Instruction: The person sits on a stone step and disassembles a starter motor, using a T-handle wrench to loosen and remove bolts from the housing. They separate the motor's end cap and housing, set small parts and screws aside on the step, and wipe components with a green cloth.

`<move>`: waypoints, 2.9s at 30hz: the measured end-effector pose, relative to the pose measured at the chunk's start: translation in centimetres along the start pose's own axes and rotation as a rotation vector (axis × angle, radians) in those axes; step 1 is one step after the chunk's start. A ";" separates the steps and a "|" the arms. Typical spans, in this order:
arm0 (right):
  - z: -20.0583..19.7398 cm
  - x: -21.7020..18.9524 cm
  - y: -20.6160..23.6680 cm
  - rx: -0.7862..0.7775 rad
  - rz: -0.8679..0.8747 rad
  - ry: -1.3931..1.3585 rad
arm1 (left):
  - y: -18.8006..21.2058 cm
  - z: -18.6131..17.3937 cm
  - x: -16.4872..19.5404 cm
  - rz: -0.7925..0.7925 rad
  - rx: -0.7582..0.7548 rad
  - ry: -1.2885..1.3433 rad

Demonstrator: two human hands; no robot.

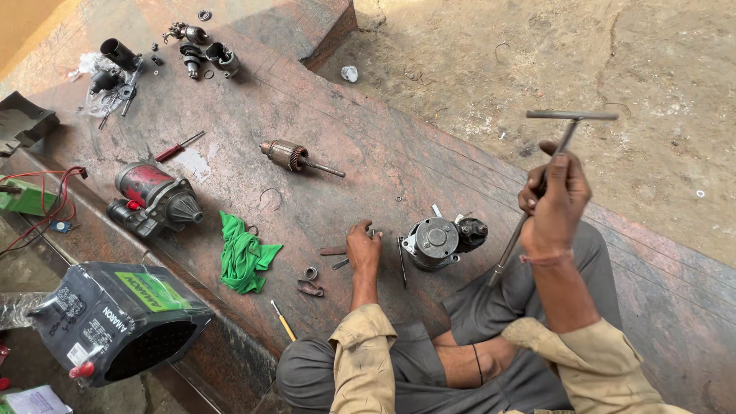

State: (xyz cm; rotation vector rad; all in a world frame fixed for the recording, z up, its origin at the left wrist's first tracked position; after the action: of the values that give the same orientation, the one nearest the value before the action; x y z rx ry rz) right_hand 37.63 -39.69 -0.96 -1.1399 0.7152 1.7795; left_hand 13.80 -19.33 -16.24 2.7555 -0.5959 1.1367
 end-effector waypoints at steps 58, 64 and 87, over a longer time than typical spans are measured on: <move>-3.6 17.7 -1.6 -0.461 0.454 -0.121 | 0.0 4.0 -3.1 -0.611 0.050 0.737; -3.4 17.9 -1.9 -0.466 0.469 -0.114 | -0.7 5.8 -3.1 -0.876 -0.081 1.094; -4.8 20.5 -2.0 -0.494 0.465 -0.109 | -1.6 7.5 -4.6 -0.847 -0.076 1.096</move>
State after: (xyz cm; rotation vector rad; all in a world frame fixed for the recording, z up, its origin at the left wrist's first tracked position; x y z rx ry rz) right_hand 37.47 -35.21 -21.66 -1.2456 0.5116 2.4900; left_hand 16.38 -18.19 -24.72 1.5339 0.5672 1.8908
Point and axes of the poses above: each hand's wrist, its own y-axis away from the middle knuckle, its own z-axis out of the palm, x = y × z, the point moved 5 cm from there along -y, towards the middle knuckle, and after that the axes turned 6 degrees about z, right-handed, at the moved point
